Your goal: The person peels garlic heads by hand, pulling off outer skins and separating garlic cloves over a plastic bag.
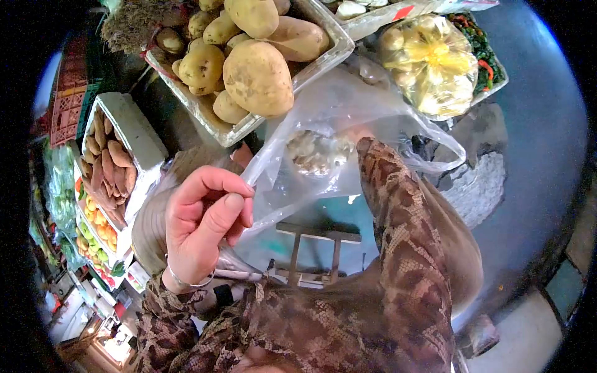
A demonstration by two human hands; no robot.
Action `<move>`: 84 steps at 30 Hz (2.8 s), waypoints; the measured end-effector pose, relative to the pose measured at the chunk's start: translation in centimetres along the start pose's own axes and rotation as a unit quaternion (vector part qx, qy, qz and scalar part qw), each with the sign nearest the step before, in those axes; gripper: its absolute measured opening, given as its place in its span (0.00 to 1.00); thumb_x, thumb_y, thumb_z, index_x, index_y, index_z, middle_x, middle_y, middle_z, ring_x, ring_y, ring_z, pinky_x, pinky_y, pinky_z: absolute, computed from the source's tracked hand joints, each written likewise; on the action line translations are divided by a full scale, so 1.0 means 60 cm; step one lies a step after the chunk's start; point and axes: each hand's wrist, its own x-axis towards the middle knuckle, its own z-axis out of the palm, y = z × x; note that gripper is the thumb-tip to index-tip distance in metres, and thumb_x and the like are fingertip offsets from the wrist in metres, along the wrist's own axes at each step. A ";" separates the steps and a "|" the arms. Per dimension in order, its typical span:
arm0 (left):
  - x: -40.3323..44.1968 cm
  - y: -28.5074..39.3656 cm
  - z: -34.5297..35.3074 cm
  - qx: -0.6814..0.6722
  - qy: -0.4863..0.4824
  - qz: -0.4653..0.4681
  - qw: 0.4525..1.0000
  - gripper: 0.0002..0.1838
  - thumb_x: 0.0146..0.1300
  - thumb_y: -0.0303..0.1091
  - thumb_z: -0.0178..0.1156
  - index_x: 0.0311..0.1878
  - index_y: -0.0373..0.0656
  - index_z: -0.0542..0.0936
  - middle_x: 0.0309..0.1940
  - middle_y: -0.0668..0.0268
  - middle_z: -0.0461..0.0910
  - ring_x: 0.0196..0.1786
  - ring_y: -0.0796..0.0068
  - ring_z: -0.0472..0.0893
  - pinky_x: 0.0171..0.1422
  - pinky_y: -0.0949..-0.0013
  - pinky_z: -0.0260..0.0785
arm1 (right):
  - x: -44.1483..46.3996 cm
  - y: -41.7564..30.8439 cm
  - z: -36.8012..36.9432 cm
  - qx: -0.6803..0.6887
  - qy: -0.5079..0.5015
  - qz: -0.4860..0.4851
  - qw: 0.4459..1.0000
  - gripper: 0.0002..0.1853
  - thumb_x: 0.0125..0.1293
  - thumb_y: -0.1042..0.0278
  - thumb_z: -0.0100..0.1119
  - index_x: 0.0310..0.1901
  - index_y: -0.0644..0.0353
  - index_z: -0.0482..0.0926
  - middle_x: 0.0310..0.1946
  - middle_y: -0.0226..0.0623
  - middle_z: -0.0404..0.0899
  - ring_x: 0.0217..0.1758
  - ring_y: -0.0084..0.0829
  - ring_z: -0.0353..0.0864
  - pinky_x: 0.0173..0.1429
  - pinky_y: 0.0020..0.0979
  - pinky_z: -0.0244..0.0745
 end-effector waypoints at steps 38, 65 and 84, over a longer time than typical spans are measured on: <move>0.031 -0.056 0.042 0.059 -0.102 0.133 0.984 0.30 0.60 0.22 0.70 0.65 0.42 0.70 0.47 0.70 0.81 0.44 0.84 0.80 0.44 0.78 0.75 | -0.446 -0.098 -0.191 0.492 0.193 -0.266 0.806 0.13 0.72 0.69 0.61 0.55 0.60 0.81 0.39 0.28 0.83 0.39 0.17 0.79 0.44 0.22 0.75; 0.023 -0.067 0.068 0.063 -0.108 0.173 0.977 0.28 0.59 0.23 0.72 0.61 0.39 0.72 0.47 0.68 0.80 0.44 0.81 0.81 0.47 0.75 0.78 | -0.433 -0.110 -0.168 0.286 0.404 -0.288 0.820 0.02 0.66 0.78 0.59 0.37 0.62 0.75 0.31 0.23 0.75 0.32 0.14 0.72 0.37 0.20 0.71; 0.017 -0.059 0.068 0.059 -0.138 0.045 0.988 0.27 0.64 0.30 0.66 0.67 0.47 0.71 0.37 0.76 0.76 0.29 0.88 0.71 0.31 0.82 0.61 | -0.450 -0.117 -0.170 0.475 0.228 -0.348 0.776 0.06 0.67 0.75 0.62 0.43 0.68 0.82 0.37 0.32 0.80 0.41 0.23 0.79 0.48 0.29 0.75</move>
